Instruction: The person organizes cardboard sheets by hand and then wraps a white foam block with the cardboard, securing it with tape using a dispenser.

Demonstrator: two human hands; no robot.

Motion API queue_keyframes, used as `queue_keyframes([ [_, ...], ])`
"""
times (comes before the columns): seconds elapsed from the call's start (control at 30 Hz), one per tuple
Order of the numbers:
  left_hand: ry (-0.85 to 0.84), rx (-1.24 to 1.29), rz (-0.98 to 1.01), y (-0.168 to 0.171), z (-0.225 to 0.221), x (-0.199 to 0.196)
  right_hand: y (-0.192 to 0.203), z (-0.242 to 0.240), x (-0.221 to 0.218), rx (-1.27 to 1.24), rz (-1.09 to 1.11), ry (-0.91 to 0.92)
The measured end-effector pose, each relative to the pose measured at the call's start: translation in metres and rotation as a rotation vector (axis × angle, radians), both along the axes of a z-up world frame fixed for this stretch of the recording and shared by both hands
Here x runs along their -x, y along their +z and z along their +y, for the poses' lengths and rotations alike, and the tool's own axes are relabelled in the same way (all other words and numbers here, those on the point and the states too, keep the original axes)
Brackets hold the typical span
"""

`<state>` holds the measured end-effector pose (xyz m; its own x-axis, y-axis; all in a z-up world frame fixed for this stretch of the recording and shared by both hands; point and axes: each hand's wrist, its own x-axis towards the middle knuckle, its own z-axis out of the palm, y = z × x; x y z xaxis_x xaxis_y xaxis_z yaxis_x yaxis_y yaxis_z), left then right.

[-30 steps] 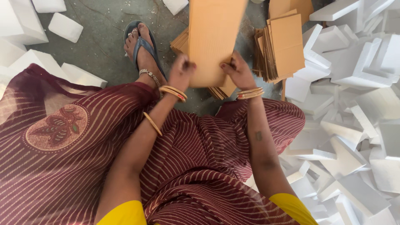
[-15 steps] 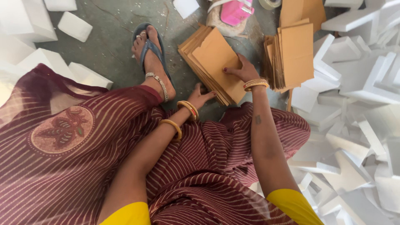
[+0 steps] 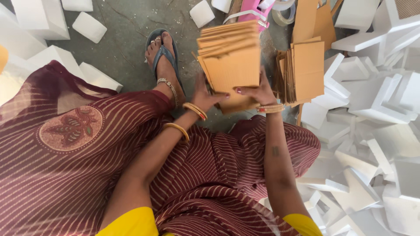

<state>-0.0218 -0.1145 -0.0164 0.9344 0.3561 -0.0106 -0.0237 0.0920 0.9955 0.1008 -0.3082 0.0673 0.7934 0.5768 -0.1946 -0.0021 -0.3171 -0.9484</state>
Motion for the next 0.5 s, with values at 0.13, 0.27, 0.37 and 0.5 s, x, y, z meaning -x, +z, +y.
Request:
queue_keyframes([
  [0.13,-0.140,-0.022,-0.253,0.071,0.048,-0.007,0.018,-0.013,0.016,0.158,-0.257,0.059],
  [0.27,-0.175,-0.314,-0.315,0.093,0.077,-0.004,-0.017,-0.015,0.013,-0.005,-0.299,0.257],
  [0.37,-0.184,-0.490,-0.263,0.068,0.085,-0.005,-0.071,-0.017,0.015,0.363,-0.672,0.238],
  [0.5,-0.227,-0.493,-0.072,0.042,0.071,-0.014,-0.101,-0.030,0.023,-0.810,0.762,-0.245],
])
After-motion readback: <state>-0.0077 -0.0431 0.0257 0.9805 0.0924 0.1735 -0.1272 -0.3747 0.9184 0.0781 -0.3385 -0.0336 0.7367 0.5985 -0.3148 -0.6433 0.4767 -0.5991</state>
